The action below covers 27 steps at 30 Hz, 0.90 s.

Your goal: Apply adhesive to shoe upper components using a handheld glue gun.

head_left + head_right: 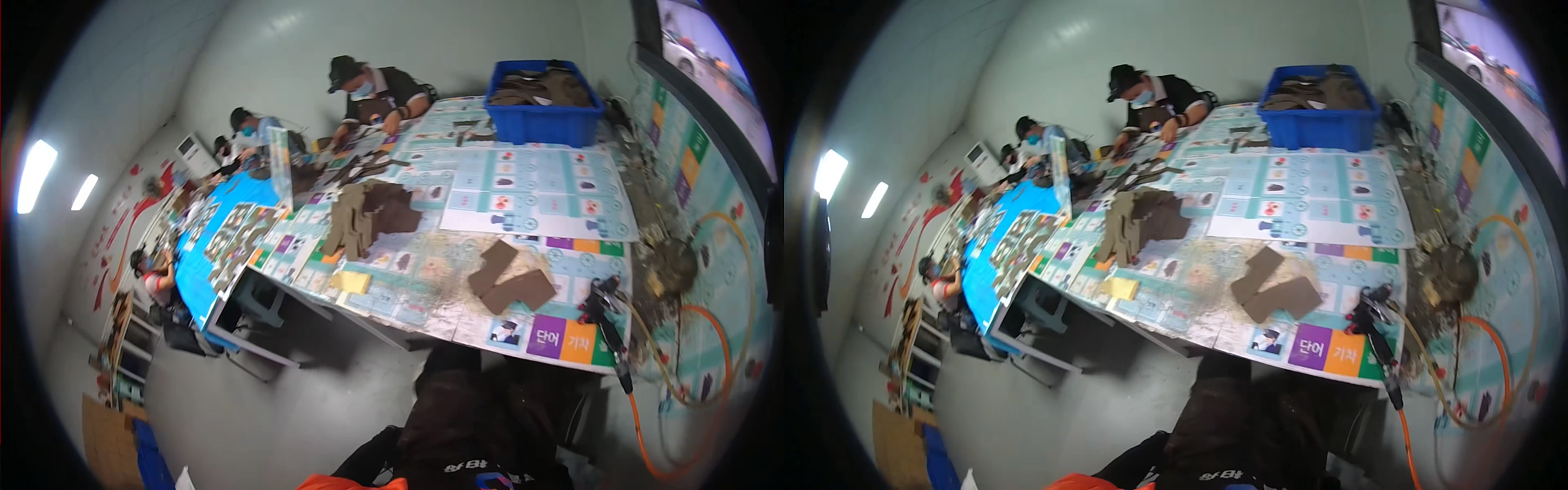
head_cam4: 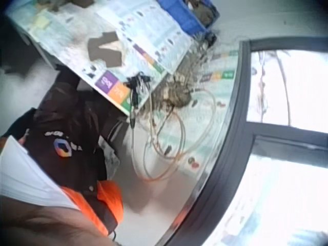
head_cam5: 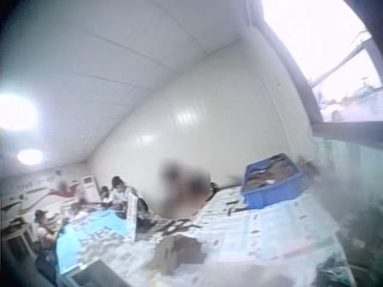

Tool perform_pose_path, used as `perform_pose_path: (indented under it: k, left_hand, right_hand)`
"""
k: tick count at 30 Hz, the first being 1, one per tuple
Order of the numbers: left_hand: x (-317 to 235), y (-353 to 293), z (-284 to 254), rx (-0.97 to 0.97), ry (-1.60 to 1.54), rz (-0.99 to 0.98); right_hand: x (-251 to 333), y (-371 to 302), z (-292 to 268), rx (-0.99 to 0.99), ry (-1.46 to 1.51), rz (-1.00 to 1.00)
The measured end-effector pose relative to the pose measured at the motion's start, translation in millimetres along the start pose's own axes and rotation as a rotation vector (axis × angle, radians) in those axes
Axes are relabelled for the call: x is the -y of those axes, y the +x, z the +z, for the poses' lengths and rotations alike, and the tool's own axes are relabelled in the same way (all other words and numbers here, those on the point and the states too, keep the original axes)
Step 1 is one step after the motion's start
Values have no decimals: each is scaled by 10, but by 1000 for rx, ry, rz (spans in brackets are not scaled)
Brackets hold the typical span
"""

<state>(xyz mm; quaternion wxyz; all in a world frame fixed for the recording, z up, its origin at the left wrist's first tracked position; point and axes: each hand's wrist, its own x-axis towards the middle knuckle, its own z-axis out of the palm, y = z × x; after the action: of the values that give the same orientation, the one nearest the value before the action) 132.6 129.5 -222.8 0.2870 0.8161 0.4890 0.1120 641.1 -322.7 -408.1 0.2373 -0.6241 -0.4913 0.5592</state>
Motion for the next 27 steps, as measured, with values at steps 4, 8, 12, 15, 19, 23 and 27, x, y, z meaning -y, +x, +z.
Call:
perform_pose_path:
  k: [4,8,12,15,19,23,27]
  left_hand:
    - [-454,447,434,-117,-7,-118]
    - [-688,707,509,-89,-31,-159]
    - [-670,665,496,-1,-67,-161]
    - [-44,239,50,146,-117,-111]
    - [-247,355,173,256,-181,-95]
    - [-114,310,89,300,-249,-130]
    - [123,-2,26,324,-234,-122]
  right_hand:
    - [-703,137,-61,106,9,-67]
    - [-757,-249,163,116,99,-23]
    - [-712,-221,307,69,218,64]
    - [-494,-290,578,-44,338,188]
    - [85,-392,697,-140,439,295]
    - [276,-645,637,-181,490,367]
    - [720,35,495,-242,597,360]
